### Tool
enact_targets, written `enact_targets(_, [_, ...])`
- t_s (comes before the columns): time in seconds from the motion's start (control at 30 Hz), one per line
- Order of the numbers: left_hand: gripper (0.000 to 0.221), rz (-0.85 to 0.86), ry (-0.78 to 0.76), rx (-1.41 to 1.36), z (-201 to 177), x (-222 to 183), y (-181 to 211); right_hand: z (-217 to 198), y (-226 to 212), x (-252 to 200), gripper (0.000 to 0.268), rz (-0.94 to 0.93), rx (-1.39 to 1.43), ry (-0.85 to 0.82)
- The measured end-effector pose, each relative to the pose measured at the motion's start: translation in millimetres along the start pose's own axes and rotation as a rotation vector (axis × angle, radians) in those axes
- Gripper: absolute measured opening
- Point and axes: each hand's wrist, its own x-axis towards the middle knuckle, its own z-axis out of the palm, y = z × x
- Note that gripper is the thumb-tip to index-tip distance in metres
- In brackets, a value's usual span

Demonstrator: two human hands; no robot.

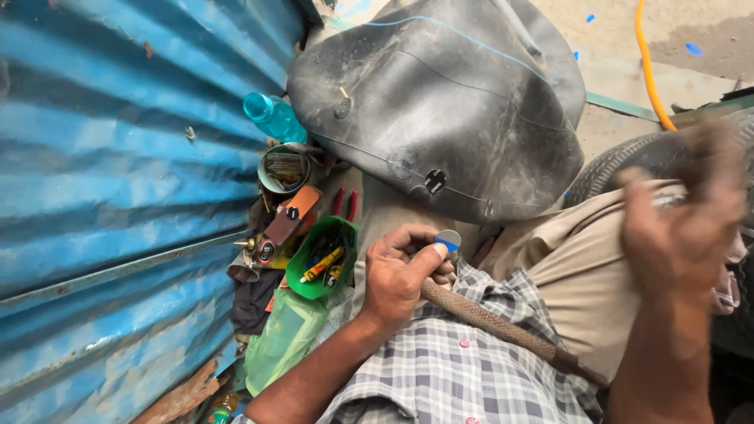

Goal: The recorder is repairing a punctured bicycle inner tube by using a metal rasp to roughen the surface, applying adhesive from a tube, and then applying a patch.

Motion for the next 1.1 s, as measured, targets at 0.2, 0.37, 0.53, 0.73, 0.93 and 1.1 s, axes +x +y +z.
enact_targets(0.2, [0.014,0.033,0.0,-0.115,7,-1,-5,-25,-92,-41,0.062,0.447,1.837,-0.624])
enact_targets(0.37, [0.011,0.038,0.032,-0.044,11,-5,-9,-24,-104,-46,0.06,0.604,1.865,-0.597])
enact_targets(0.53, [0.011,0.029,-0.095,0.194,8,-8,-4,-22,-99,-44,0.057,0.583,1.816,-0.587])
enact_targets(0.73, [0.018,0.296,-0.127,0.391,0,-9,14,-36,-87,-23,0.057,0.331,1.517,-0.643])
enact_targets(0.93, [0.02,0.247,-0.093,0.488,8,-4,28,-37,-93,-19,0.057,0.113,1.271,-0.591])
enact_targets(1.1, [0.018,0.3,-0.094,0.542,6,0,20,-32,-94,-22,0.056,0.05,1.292,-0.523])
